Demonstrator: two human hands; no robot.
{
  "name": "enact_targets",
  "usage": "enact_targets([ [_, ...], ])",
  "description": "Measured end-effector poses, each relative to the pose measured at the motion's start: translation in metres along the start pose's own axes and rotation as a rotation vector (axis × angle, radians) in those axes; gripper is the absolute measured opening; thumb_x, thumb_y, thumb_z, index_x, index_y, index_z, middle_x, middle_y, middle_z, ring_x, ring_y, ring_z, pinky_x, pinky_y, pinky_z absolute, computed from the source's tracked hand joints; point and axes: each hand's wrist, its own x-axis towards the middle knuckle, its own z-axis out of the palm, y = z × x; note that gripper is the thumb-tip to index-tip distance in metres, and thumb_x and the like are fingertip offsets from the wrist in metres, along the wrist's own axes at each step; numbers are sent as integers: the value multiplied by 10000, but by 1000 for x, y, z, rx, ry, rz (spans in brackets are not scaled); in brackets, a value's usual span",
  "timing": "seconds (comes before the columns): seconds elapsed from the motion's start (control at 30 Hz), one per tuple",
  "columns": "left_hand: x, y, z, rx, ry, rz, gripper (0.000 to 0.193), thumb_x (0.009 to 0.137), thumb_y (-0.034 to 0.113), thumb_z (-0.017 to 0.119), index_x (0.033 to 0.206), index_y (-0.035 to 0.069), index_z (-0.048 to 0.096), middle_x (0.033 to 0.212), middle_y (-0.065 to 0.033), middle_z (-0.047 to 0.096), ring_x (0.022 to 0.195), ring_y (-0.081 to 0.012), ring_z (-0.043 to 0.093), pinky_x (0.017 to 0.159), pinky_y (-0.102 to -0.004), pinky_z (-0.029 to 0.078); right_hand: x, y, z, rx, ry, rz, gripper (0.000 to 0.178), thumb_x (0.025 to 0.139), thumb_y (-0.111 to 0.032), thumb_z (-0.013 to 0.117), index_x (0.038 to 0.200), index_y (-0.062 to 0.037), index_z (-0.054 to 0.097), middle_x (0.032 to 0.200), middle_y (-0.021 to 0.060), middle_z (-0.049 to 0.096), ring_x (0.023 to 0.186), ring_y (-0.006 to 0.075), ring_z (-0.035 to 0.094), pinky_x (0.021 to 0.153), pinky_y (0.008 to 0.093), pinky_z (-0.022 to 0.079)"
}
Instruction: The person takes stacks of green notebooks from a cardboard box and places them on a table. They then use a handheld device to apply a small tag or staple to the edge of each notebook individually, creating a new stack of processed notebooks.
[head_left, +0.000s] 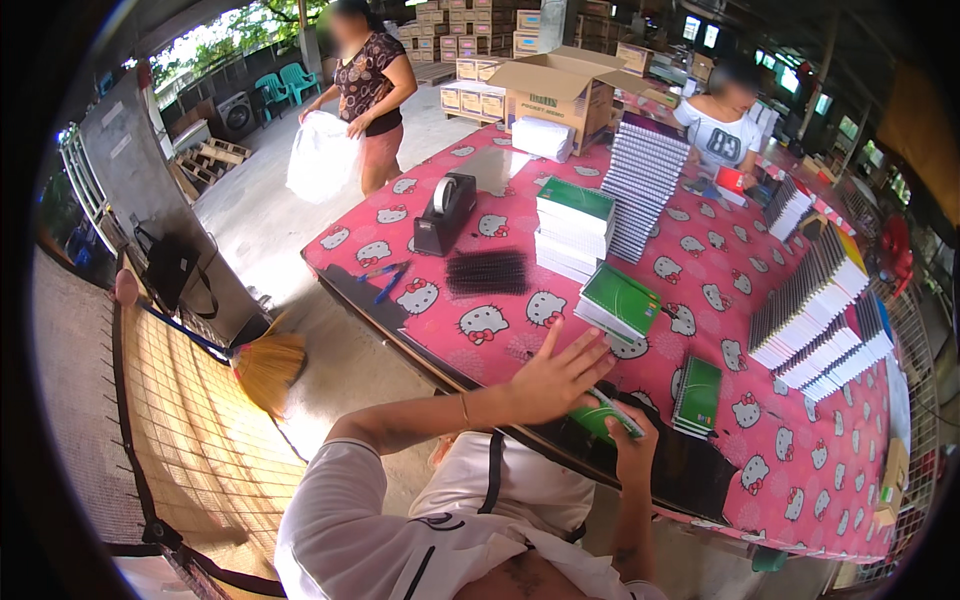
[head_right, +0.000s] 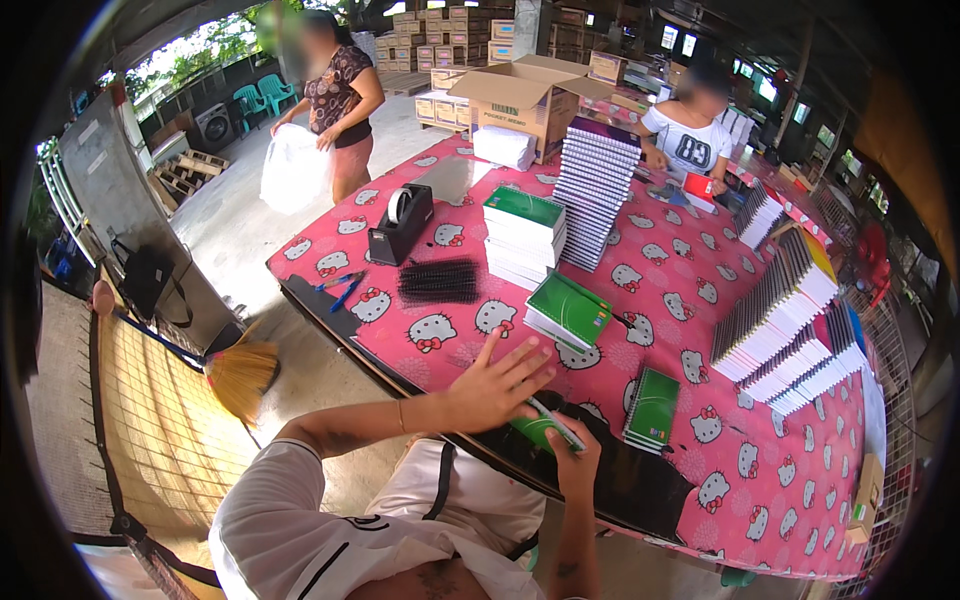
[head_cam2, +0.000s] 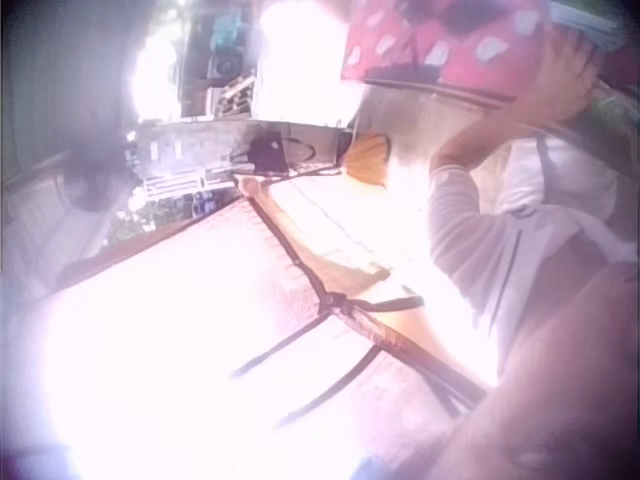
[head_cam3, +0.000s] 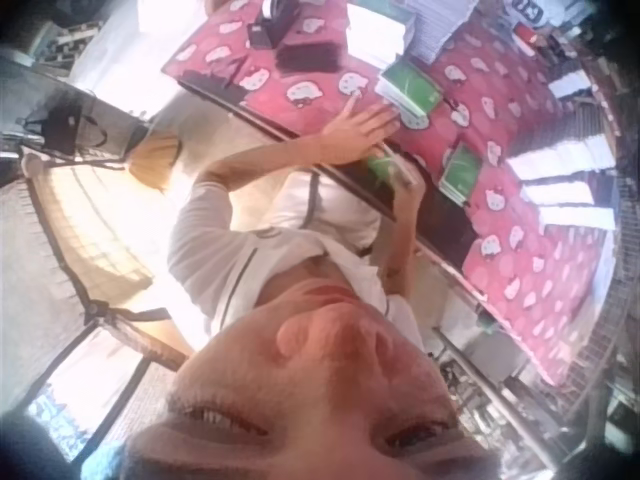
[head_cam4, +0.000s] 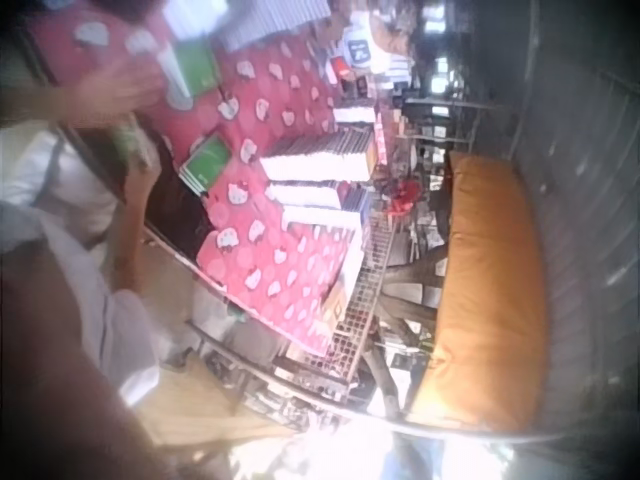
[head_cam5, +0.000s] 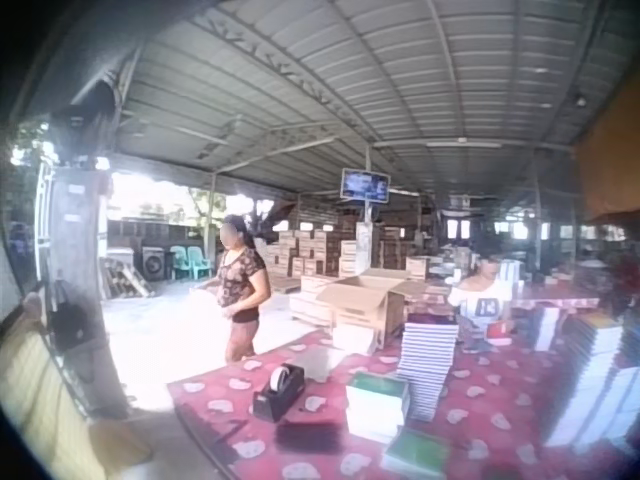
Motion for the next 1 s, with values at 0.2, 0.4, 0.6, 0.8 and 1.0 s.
enact_targets([
  [0.2, -63, 37, 31, -36, -101, -87, 846, 890, 580, 551, 1497, 22, 364, 1572, -177, 338, 1479, -320, 283, 1114, -644, 221, 0, -4, 11, 56, 34, 58, 288, 894, -48, 687, 1165, 50, 674, 1014, 65, 687, 895, 100, 609, 781, 249, 494],
  [0.4, -68, 37, 18, -139, -196, -1, 827, 905, 563, 543, 1498, 17, 356, 1573, -178, 336, 1460, -334, 307, 1129, -616, 225, 2, -20, 17, 77, 26, 43, 343, 884, -20, 704, 1215, 57, 657, 1037, 75, 696, 886, 104, 618, 784, 245, 503],
  [0.6, -25, 19, 5, -47, -44, -129, 898, 829, 583, 644, 1505, 58, 372, 1561, -134, 374, 1475, -290, 304, 1144, -607, 197, 6, -20, 29, 148, 15, 92, 371, 877, -15, 716, 1237, 52, 655, 1119, 91, 703, 966, 116, 631, 851, 253, 507],
  [0.8, -20, 6, 12, -156, -93, -32, 568, 887, 418, 660, 1338, 92, 550, 1214, -57, 588, 1205, -226, 550, 1125, -598, 245, 8, 3, 8, -90, -166, -30, 324, 910, -61, 689, 1218, 37, 665, 1044, 85, 713, 900, 93, 618, 789, 249, 508],
  [1.0, -33, 17, 19, -115, -42, 21, 707, 857, 510, 641, 1381, 56, 501, 1378, -117, 519, 1302, -273, 486, 1126, -601, 254, 6, 16, 7, -50, -216, 40, 312, 907, -91, 702, 1186, 44, 665, 998, 72, 723, 902, 104, 641, 795, 263, 516],
])
